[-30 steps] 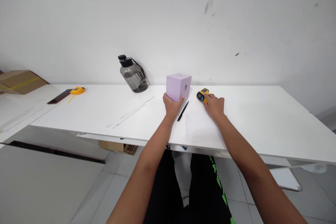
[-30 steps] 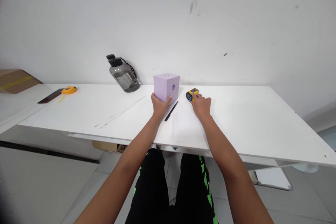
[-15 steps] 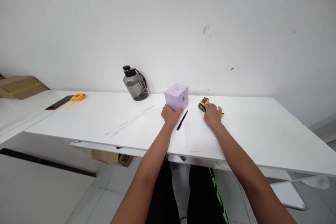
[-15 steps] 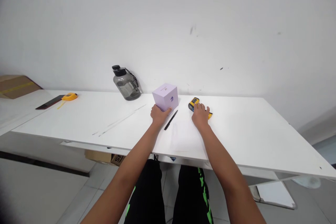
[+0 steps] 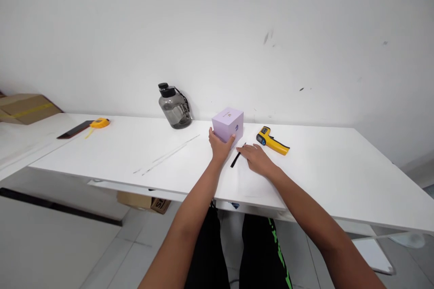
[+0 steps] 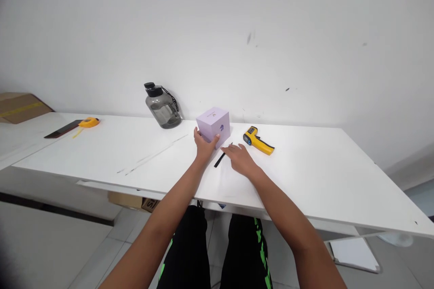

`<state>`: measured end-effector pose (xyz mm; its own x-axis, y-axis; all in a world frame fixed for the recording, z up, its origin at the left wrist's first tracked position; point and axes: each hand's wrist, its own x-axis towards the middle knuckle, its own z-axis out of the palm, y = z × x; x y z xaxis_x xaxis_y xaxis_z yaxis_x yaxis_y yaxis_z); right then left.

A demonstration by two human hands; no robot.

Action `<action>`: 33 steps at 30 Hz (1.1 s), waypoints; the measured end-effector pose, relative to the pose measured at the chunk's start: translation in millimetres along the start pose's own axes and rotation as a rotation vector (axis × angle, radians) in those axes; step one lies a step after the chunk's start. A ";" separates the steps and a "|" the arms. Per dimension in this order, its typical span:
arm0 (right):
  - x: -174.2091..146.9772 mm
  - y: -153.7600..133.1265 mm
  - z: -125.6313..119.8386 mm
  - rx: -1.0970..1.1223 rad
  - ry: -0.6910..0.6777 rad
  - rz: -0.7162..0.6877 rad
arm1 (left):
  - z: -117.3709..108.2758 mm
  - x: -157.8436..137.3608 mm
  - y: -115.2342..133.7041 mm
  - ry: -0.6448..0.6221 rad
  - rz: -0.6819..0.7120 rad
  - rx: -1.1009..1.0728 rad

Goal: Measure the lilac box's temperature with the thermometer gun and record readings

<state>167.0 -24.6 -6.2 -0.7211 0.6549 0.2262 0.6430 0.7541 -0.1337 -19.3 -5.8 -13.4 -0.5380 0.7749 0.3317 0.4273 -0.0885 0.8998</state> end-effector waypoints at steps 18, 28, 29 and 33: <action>3.4 11.3 -20.7 0.000 0.075 0.230 | -1.2 6.9 0.0 -0.039 -0.003 0.091; -8.5 6.1 -22.8 0.027 0.219 0.346 | 1.4 4.5 -6.0 -0.043 -0.013 -0.007; -9.4 4.6 -23.9 0.032 0.259 0.328 | 1.4 4.6 -6.0 -0.054 -0.015 -0.006; -14.2 -8.4 -35.0 0.141 0.377 0.192 | 0.7 5.0 -3.5 -0.095 -0.053 0.041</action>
<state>180.9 -42.0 25.5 -0.4305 0.7401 0.5167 0.6959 0.6367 -0.3322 -23.0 -1.2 -15.1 -0.4903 0.8337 0.2543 0.4308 -0.0218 0.9022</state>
